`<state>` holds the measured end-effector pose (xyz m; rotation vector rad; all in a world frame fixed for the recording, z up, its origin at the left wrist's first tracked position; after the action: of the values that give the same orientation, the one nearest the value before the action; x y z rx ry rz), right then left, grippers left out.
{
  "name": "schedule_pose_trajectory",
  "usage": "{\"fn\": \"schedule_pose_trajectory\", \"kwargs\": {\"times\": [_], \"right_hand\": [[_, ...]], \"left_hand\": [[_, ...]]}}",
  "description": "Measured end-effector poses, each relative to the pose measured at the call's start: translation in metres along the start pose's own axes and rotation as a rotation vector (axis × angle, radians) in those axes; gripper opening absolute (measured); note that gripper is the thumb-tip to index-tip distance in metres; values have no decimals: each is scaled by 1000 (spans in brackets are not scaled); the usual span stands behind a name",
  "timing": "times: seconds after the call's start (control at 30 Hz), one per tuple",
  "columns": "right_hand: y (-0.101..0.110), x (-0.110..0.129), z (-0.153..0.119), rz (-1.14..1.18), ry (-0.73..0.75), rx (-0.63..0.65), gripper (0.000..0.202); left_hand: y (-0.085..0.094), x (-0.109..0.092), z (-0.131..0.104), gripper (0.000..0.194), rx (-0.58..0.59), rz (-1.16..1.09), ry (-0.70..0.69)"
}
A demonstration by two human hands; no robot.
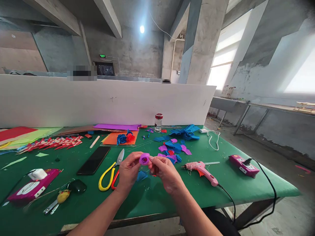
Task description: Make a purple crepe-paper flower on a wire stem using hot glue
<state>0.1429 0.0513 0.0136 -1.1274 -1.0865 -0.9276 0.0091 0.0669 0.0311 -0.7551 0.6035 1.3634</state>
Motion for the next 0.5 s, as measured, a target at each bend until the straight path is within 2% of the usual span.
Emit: {"fn": "schedule_pose_trajectory", "kwargs": {"times": [0.23, 0.5], "right_hand": [[-1, -1, -3, 8, -5, -54, 29], [-2, -2, -4, 12, -13, -60, 23]], "left_hand": [[-1, -1, 0, 13, -35, -14, 42], [1, 3, 0, 10, -35, 20, 42]]}}
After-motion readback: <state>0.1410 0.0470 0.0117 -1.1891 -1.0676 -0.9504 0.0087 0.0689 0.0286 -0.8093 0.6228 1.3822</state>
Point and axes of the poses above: each hand's wrist, its own z-axis towards the middle knuckle, its own y-axis out of the back of the hand, x = y × z, the point moved 8 cm from there along z, towards the middle knuckle, and after that the axes turned 9 degrees about -z, right-handed, at the moved point
